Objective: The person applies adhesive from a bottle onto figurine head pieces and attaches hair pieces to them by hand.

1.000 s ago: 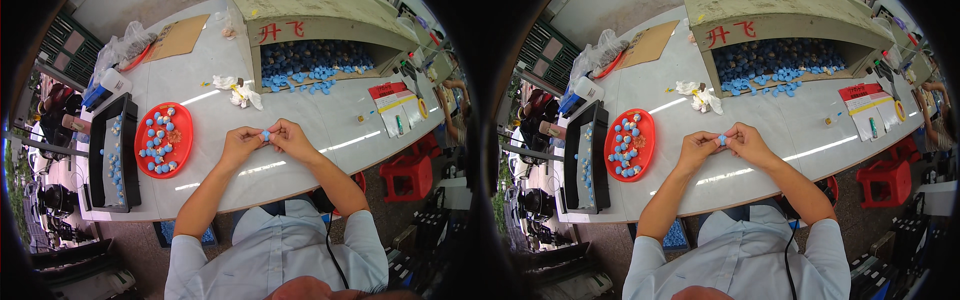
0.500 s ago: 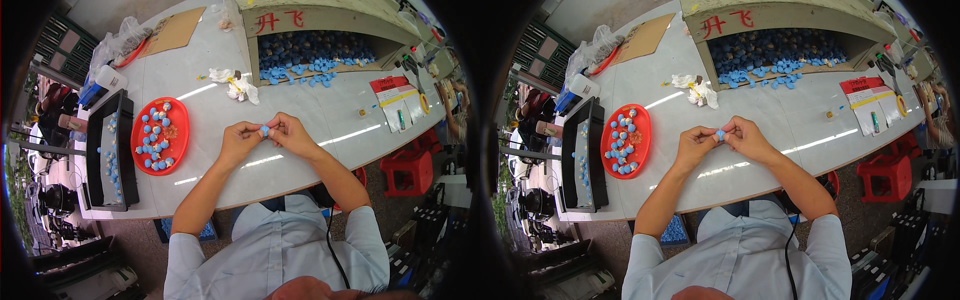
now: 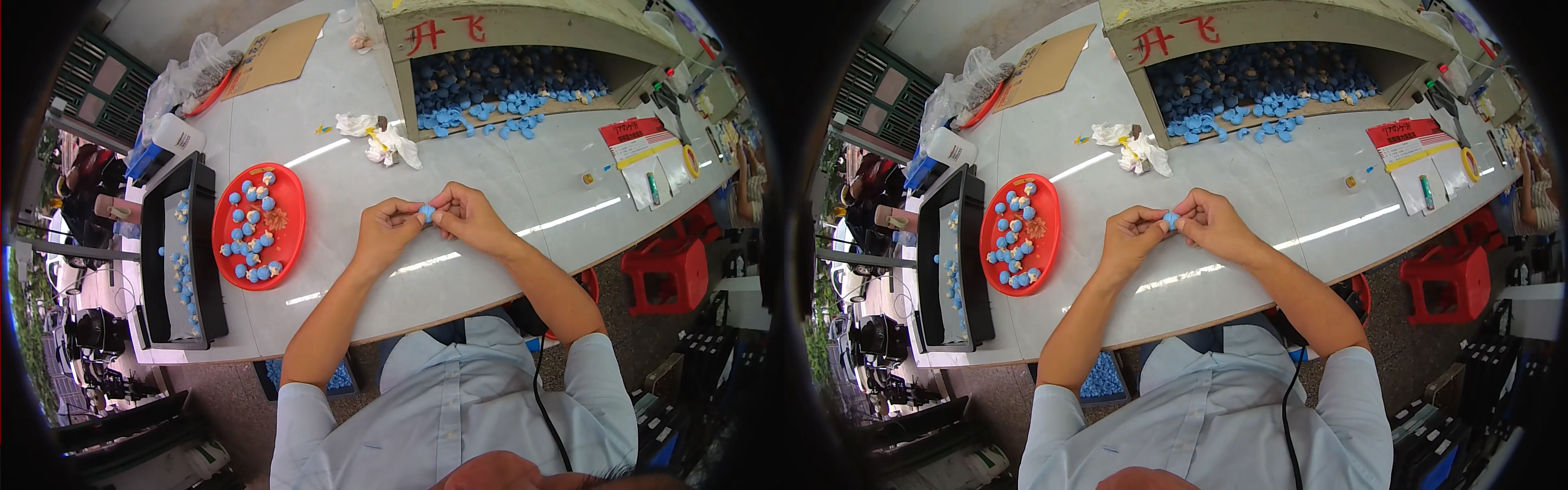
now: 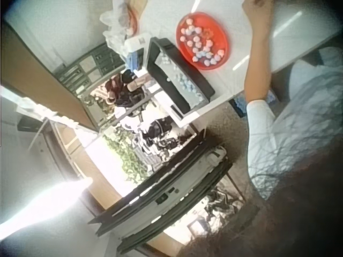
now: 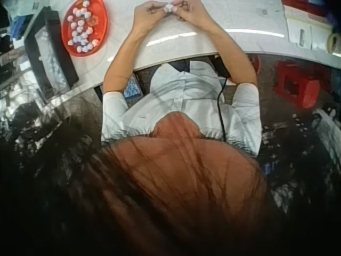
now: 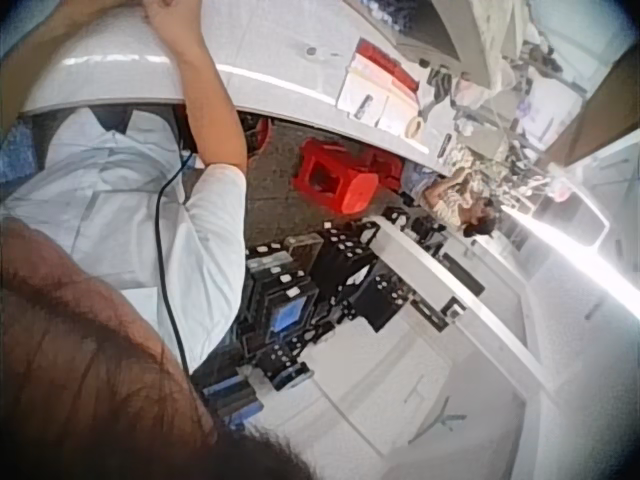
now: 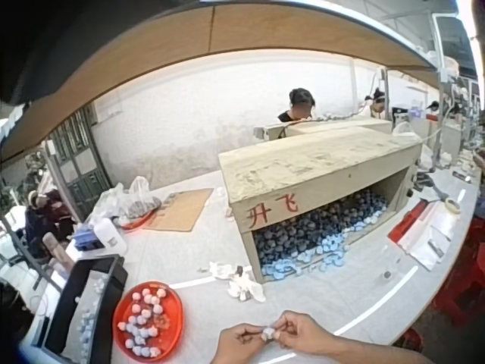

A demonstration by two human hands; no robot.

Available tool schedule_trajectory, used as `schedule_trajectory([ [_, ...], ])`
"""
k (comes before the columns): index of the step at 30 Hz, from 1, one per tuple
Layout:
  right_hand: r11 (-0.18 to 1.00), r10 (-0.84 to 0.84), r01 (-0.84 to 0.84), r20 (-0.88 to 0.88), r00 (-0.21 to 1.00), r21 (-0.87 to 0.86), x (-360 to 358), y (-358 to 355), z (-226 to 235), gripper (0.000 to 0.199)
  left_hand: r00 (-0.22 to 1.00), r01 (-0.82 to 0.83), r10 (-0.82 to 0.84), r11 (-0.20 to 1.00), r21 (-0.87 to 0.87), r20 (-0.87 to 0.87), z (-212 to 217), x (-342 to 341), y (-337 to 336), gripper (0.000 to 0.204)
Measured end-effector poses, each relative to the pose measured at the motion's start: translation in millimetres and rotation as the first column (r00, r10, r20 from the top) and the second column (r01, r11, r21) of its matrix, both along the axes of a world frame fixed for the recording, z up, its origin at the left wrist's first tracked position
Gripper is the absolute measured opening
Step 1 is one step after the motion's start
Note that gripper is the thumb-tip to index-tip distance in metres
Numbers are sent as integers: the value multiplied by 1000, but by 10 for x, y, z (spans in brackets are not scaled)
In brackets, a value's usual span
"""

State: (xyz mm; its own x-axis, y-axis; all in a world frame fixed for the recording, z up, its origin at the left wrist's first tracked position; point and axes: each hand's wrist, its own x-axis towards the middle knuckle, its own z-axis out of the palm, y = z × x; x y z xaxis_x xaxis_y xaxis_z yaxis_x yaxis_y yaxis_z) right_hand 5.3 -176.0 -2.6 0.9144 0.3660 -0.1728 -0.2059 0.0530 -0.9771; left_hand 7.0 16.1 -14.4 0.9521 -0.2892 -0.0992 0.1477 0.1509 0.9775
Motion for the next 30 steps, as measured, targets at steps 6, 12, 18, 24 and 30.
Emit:
schedule_trajectory([
  [6,1000,19,-19,-3,1000,3,30,-10,29,15,1000,11,-11,1000,-20,-12,10,38,37,15],
  [12,998,26,-25,-22,999,58,40,-26,16,16,994,26,-33,997,-67,-102,80,59,59,15],
  [18,997,44,-42,-22,999,61,33,-29,15,17,987,14,-20,999,-41,-158,110,48,52,15],
  [24,999,48,-48,-5,999,13,38,-14,-3,15,995,28,-34,998,-60,-99,81,54,61,13],
  [30,1000,27,-27,-3,1000,-7,22,6,4,14,994,28,-30,1000,-14,-106,69,58,62,15],
])
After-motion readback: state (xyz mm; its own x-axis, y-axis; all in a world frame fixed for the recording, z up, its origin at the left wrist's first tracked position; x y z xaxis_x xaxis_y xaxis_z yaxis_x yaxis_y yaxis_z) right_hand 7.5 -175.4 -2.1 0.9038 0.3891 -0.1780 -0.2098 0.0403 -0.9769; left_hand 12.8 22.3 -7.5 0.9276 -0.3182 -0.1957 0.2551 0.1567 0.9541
